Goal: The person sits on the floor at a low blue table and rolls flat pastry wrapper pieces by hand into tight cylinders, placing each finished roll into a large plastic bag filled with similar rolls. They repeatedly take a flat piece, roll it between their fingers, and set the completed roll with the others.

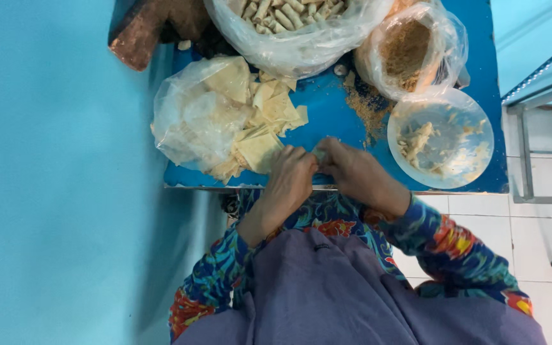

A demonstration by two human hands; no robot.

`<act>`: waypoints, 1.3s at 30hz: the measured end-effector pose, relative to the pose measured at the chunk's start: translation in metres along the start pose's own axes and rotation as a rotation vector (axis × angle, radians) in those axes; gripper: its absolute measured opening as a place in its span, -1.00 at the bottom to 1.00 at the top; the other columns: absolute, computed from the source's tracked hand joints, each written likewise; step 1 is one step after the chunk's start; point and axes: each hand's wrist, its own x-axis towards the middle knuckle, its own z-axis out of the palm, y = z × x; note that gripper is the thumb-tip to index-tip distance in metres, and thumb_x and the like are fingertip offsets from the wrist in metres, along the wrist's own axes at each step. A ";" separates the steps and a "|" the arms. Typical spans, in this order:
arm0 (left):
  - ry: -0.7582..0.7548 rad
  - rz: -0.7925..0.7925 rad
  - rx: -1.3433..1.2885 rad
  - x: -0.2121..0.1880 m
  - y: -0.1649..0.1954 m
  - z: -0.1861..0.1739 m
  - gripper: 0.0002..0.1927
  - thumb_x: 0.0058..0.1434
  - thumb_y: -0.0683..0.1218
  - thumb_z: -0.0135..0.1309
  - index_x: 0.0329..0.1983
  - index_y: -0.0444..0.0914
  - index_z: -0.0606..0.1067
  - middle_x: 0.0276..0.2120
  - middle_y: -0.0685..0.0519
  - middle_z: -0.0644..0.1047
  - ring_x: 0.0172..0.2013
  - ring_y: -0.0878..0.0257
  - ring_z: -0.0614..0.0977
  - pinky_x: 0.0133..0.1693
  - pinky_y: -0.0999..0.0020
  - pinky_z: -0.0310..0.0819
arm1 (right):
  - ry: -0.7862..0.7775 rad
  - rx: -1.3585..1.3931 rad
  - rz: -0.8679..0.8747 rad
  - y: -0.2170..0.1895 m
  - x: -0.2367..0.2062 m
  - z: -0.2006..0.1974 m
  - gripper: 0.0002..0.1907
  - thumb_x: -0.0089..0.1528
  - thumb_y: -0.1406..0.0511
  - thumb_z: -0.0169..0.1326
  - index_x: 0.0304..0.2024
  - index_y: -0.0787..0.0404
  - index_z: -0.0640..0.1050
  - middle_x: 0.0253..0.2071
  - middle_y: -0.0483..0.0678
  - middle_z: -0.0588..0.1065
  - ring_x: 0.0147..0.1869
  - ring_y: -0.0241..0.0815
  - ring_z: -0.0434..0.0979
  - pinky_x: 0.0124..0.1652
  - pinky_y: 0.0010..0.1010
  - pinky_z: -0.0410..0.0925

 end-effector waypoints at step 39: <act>0.079 0.190 0.422 -0.019 0.020 -0.016 -0.75 0.14 -0.23 0.12 -0.10 -0.33 0.47 -0.19 -0.06 0.45 -0.05 0.05 0.51 0.00 0.21 0.52 | 0.174 -0.280 -0.313 0.023 -0.022 0.026 -0.41 0.09 0.53 0.07 0.20 0.45 0.30 -0.13 0.18 0.50 -0.07 0.21 0.54 -0.14 -0.14 0.42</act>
